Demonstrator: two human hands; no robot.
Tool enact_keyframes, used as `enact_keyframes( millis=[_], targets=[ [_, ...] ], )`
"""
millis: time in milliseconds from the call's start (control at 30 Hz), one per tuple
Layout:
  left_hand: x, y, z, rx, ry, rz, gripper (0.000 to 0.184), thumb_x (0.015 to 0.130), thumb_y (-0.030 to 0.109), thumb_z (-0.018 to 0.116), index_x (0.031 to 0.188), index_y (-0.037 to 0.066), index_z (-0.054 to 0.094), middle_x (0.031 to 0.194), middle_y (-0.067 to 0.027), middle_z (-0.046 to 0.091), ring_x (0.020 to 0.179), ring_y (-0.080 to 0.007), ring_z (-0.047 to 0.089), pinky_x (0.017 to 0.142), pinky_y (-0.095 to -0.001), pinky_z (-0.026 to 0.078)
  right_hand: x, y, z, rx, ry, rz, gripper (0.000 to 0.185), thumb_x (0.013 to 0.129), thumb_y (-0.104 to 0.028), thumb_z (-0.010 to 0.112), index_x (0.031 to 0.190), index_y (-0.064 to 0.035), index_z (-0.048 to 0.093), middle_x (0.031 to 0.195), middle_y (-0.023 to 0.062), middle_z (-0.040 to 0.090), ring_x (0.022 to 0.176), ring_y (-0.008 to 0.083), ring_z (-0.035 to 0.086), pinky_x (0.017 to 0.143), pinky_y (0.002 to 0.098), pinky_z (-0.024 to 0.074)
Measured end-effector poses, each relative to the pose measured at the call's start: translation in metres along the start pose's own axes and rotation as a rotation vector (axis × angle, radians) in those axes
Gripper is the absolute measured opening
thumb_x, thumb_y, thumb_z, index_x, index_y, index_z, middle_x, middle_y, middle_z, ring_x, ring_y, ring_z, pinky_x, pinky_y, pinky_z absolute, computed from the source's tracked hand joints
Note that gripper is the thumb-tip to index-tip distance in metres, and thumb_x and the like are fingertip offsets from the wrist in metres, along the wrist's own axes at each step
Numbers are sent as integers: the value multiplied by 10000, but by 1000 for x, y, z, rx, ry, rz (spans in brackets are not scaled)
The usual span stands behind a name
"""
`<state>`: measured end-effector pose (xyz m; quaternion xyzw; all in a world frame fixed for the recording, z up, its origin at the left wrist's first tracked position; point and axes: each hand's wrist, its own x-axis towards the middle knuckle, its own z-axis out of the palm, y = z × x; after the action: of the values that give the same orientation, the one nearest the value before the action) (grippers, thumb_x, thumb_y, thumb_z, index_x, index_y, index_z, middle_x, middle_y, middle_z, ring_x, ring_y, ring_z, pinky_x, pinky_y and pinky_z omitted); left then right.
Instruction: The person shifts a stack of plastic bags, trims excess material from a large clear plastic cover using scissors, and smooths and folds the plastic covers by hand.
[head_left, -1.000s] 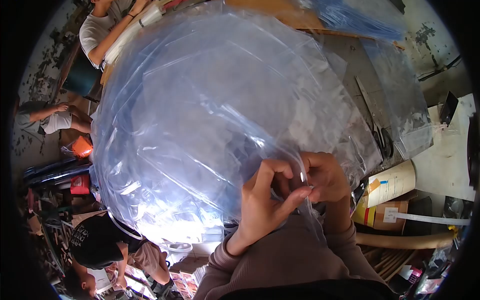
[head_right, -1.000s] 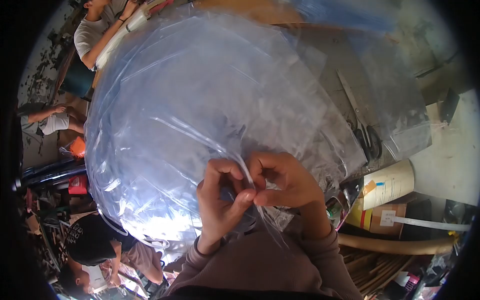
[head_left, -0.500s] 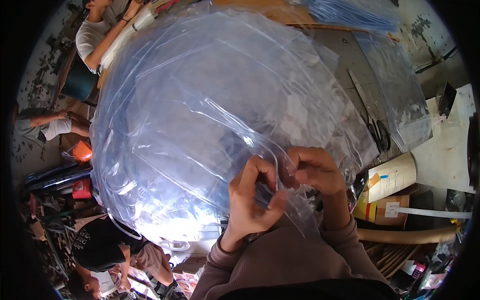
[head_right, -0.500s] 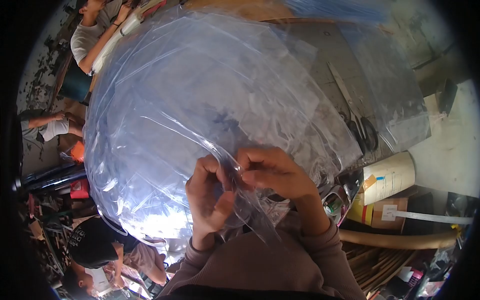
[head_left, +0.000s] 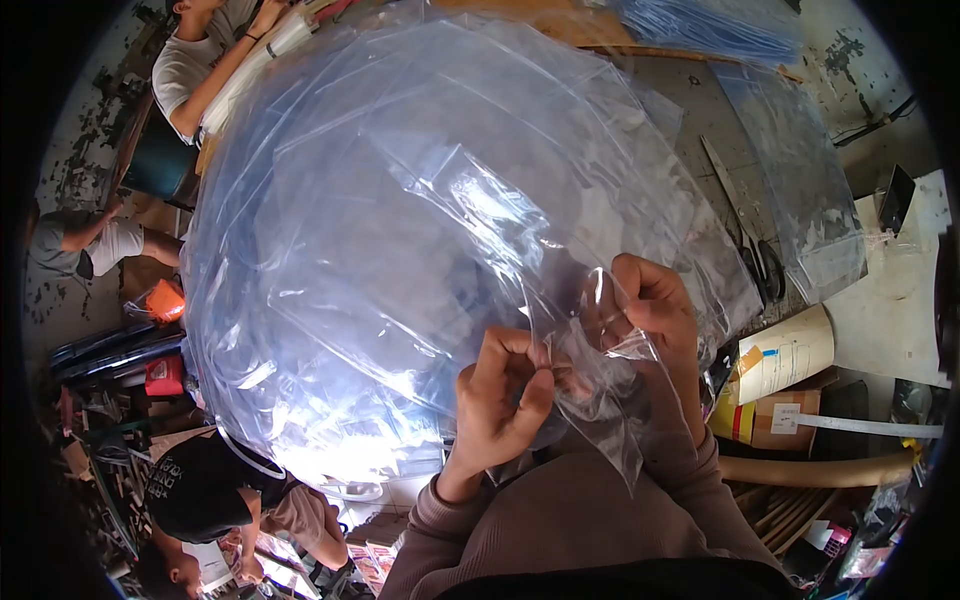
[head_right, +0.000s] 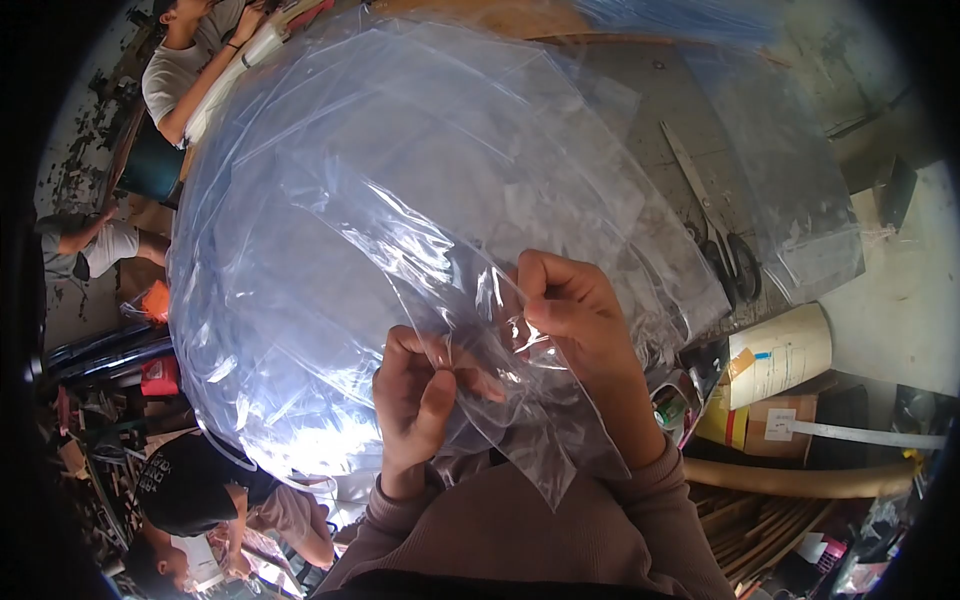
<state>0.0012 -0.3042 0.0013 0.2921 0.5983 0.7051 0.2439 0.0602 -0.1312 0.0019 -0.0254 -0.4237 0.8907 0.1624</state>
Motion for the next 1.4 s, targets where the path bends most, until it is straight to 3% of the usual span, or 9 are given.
enact_keyframes(
  millis=[167,233,300,433,633,733,1233,1300,1400],
  targets=[
    [1,7,2,12,34,-3,133,833,24,545,929,-8,458,648,-42,566,570,-63,538,545,-199,418,1,-3,7,56,-57,35,199,780,-128,591,669,-54,444,650,4,453,555,75,414,523,210,331],
    [1,23,6,48,57,-32,134,827,48,576,899,-2,474,633,-43,562,554,-71,532,537,-206,420,0,-5,10,-211,-189,11,172,771,-99,614,686,-55,471,629,0,448,571,85,416,553,227,333],
    [-3,44,10,514,184,-51,169,792,83,655,802,12,502,608,-46,552,519,-99,518,517,-223,422,3,-7,10,-197,-262,14,153,751,-66,633,695,-57,491,612,3,461,574,94,427,567,246,343],
    [-4,55,9,734,423,-3,199,737,84,716,741,17,529,602,-54,561,521,-161,579,510,-262,446,4,-9,12,-399,-423,83,220,760,-107,652,658,-43,469,655,32,488,594,119,418,549,261,314],
    [-17,47,-11,732,481,-57,106,729,17,674,748,-6,572,647,-78,635,567,-153,628,551,-253,476,2,-7,14,-451,-288,132,184,748,-64,625,659,-20,470,645,34,487,586,121,416,548,269,322],
    [-21,47,-17,514,463,-123,40,753,-44,603,792,-40,593,725,-92,674,653,-135,656,589,-227,500,2,-6,14,-523,-277,67,176,741,-46,617,656,-15,466,636,34,484,580,123,416,544,269,323],
    [-15,46,-23,451,387,-203,78,741,-80,539,762,-28,594,693,-68,656,604,-99,628,523,-196,480,3,-1,10,-551,-277,32,149,732,-45,630,680,-23,492,622,9,502,580,71,436,530,239,341],
    [-14,46,-23,448,393,-195,80,737,-84,538,755,-28,593,690,-67,656,603,-96,625,520,-192,476,4,-3,12,-505,-249,81,141,715,-26,613,643,-2,495,617,70,547,569,133,459,536,270,341],
    [-13,46,-23,439,396,-190,89,728,-94,531,746,-30,591,682,-67,655,597,-88,619,511,-186,463,4,-4,13,-497,-256,85,139,714,-35,612,643,0,498,612,75,555,572,133,463,535,269,344]
  ],
)
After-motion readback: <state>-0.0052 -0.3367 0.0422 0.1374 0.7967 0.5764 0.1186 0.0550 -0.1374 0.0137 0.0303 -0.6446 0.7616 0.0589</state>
